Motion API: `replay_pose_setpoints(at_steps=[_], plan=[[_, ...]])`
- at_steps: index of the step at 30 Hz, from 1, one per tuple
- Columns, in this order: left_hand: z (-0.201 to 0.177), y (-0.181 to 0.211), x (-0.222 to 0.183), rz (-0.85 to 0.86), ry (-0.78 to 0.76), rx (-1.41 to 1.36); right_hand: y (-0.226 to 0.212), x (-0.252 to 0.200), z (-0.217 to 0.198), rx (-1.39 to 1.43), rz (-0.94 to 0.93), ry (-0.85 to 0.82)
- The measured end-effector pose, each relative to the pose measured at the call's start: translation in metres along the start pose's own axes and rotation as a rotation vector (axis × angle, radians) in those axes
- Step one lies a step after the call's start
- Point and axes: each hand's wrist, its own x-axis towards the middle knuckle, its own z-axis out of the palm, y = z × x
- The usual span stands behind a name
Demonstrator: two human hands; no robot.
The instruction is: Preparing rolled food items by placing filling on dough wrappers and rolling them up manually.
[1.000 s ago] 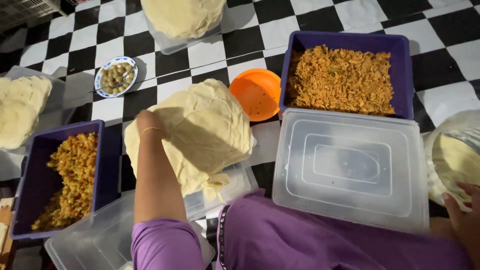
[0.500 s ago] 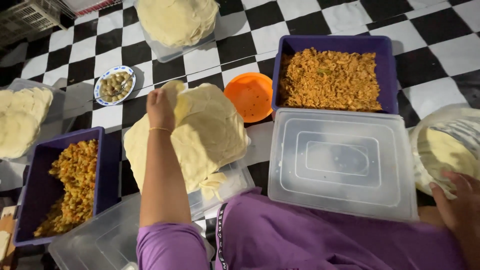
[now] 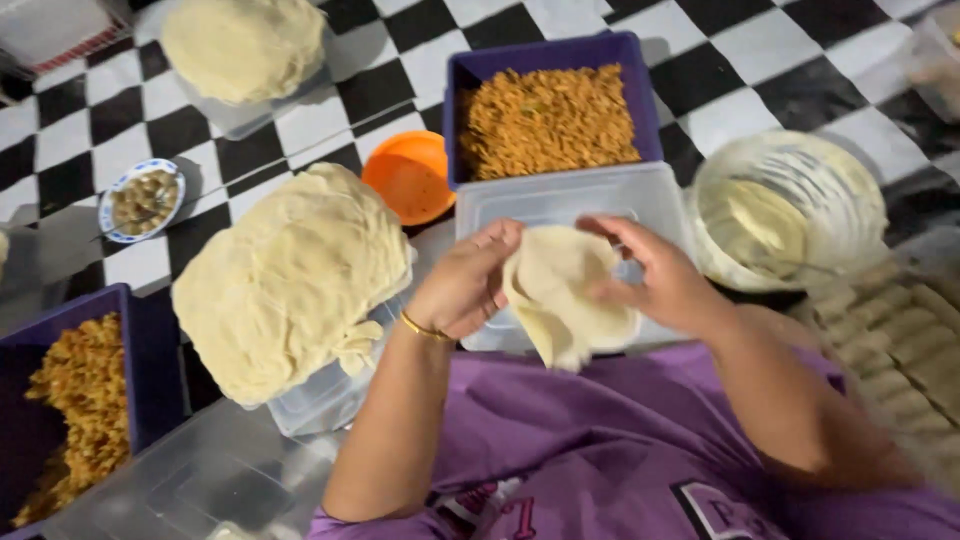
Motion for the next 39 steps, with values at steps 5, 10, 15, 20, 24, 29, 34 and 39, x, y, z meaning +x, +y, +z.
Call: replay_pose_setpoints(at_steps=[5, 10, 15, 20, 24, 29, 34, 39], plan=[[0.045, -0.018, -0.048, 0.131, -0.021, 0.474, -0.005, -0.016, -0.041, -0.124, 0.199, -0.172], [0.035, -0.058, -0.042, 0.081, 0.101, 0.942, -0.052, -0.023, -0.045, -0.422, 0.504, -0.361], [0.036, -0.056, -0.02, 0.032, 0.142, 0.962, -0.057, -0.015, -0.037, -0.424, 0.577, -0.282], [0.03, -0.035, 0.006, 0.08, 0.203, 1.008, -0.034, 0.006, -0.03, -0.568, 0.451, -0.236], [0.021, -0.026, 0.027, 0.282, 0.267, 1.285, 0.014, 0.025, -0.025, -0.612, 0.182, -0.09], [-0.005, -0.055, 0.044, 0.389, 0.288, 1.327, 0.087, 0.034, -0.014, -0.666, -0.082, 0.008], [-0.056, -0.154, 0.052, 0.435, 0.078, 1.485, 0.143, -0.008, 0.003, -0.758, -0.138, -0.248], [-0.01, -0.122, -0.001, 0.214, -0.194, 1.811, 0.129, -0.028, 0.001, -0.737, -0.18, -0.399]])
